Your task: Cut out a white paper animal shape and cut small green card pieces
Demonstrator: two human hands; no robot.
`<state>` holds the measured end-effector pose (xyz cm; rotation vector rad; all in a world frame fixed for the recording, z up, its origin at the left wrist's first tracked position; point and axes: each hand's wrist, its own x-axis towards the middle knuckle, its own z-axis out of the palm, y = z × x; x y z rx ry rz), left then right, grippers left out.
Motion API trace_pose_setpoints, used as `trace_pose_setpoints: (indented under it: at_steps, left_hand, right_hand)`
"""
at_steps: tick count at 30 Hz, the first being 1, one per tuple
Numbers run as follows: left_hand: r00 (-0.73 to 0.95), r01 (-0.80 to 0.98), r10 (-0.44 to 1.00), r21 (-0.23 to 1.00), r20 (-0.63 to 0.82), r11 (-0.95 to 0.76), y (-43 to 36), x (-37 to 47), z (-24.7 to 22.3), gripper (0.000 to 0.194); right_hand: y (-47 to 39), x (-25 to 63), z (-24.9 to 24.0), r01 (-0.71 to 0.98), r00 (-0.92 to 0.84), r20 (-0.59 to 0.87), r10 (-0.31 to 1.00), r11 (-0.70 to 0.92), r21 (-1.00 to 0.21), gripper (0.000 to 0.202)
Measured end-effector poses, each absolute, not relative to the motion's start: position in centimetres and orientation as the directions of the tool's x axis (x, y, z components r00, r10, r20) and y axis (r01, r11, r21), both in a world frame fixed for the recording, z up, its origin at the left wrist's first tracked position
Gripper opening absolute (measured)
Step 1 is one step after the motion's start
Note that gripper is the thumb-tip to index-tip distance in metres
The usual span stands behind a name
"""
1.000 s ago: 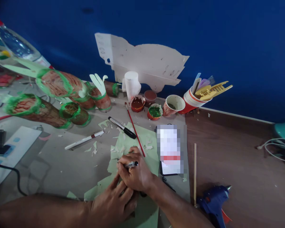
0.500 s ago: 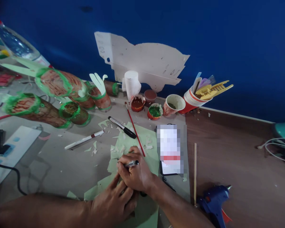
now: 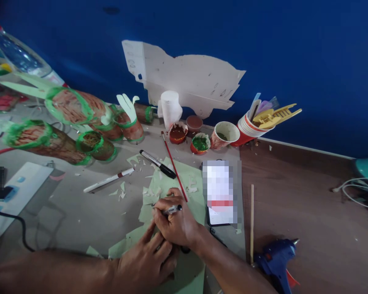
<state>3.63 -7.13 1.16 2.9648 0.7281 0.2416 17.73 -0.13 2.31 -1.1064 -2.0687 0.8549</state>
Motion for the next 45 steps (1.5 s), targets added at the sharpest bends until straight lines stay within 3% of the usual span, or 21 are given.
trace_pose_setpoints:
  at_steps: [45]
  left_hand:
    - [0.893,0.432,0.444,0.145,0.07,-0.89,-7.22,3.52,1.13,0.032]
  right_hand:
    - [-0.01,17.89,2.16,0.497,-0.42,0.226,0.879,0.432,-0.753,0.027]
